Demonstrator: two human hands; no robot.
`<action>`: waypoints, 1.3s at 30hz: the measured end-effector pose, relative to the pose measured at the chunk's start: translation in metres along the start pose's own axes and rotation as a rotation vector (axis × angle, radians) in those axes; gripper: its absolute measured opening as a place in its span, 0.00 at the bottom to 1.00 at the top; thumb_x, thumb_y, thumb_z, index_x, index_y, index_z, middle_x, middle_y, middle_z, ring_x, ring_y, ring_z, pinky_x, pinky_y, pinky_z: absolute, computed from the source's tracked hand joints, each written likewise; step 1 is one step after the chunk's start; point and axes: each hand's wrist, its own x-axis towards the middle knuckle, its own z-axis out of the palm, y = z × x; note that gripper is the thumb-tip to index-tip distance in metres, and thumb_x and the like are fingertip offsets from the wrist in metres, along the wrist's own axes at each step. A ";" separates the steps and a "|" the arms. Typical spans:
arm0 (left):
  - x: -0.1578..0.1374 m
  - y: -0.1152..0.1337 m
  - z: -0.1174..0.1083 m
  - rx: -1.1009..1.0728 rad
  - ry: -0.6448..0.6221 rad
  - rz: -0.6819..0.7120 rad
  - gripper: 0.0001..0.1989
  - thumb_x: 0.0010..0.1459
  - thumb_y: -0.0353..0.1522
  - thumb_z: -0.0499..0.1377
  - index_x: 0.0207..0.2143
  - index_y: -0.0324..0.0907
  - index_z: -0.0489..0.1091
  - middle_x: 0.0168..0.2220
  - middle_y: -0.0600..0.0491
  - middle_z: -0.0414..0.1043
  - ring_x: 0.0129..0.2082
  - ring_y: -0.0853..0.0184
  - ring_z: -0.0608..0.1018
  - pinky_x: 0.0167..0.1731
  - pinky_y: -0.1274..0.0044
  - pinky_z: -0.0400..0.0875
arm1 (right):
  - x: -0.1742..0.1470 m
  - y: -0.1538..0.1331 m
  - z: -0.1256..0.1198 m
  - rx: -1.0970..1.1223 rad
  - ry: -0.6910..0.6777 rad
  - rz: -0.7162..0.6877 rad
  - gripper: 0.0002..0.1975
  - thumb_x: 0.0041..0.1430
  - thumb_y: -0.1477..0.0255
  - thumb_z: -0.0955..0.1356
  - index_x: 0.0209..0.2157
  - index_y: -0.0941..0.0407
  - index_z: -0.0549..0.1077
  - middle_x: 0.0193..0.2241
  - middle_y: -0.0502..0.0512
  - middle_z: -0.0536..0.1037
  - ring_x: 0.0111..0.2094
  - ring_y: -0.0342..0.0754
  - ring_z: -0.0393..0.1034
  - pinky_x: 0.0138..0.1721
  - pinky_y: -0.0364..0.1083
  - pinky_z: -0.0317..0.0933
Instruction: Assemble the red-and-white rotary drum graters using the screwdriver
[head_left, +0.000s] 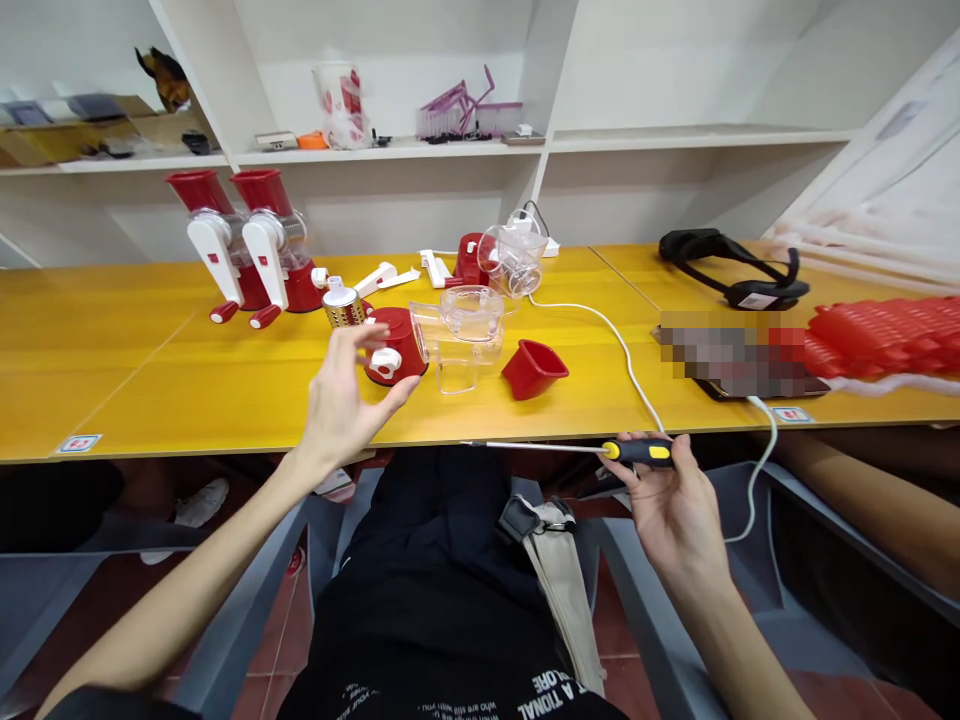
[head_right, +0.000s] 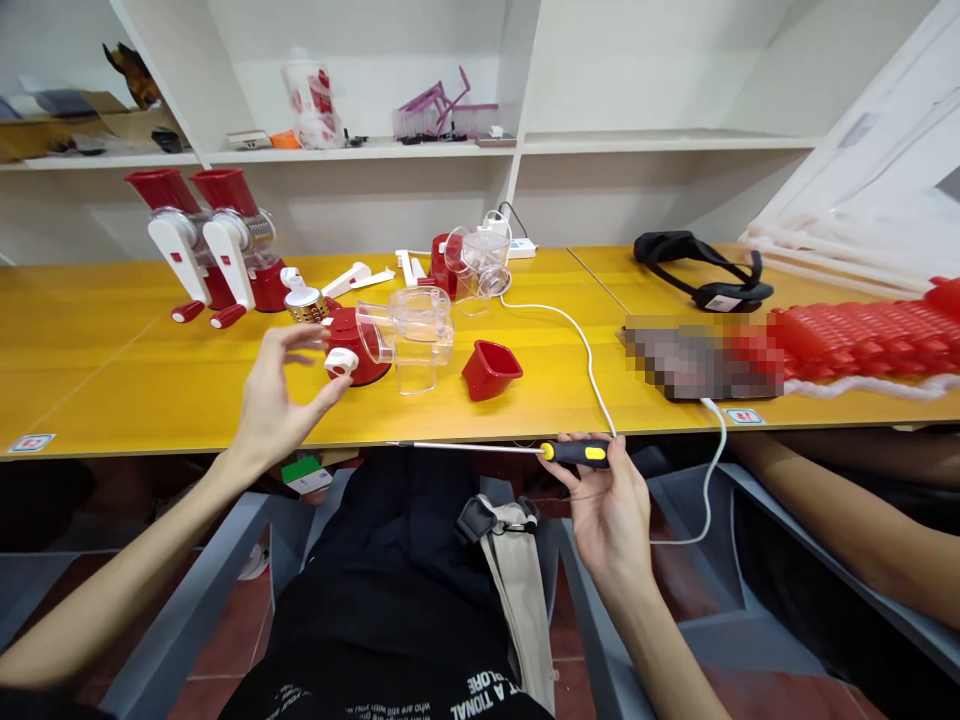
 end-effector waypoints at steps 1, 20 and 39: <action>0.014 0.001 0.004 0.056 0.001 0.026 0.30 0.56 0.48 0.64 0.55 0.44 0.62 0.53 0.44 0.70 0.53 0.57 0.75 0.50 0.63 0.74 | 0.001 -0.003 0.001 0.006 0.006 -0.005 0.16 0.58 0.59 0.72 0.34 0.59 0.74 0.31 0.53 0.79 0.35 0.45 0.78 0.36 0.48 0.78; 0.147 0.000 0.025 0.119 -0.792 0.223 0.41 0.54 0.54 0.59 0.63 0.42 0.58 0.60 0.42 0.68 0.58 0.53 0.72 0.53 0.67 0.64 | 0.038 -0.090 0.035 0.013 -0.013 -0.344 0.14 0.67 0.65 0.64 0.29 0.52 0.77 0.32 0.51 0.78 0.41 0.45 0.78 0.43 0.47 0.79; 0.147 0.003 0.032 0.236 -0.691 0.258 0.42 0.49 0.55 0.62 0.58 0.39 0.62 0.52 0.37 0.73 0.51 0.45 0.76 0.46 0.60 0.70 | 0.064 -0.121 0.082 -0.061 -0.205 -0.652 0.12 0.70 0.68 0.59 0.34 0.54 0.71 0.33 0.51 0.76 0.41 0.47 0.78 0.38 0.49 0.78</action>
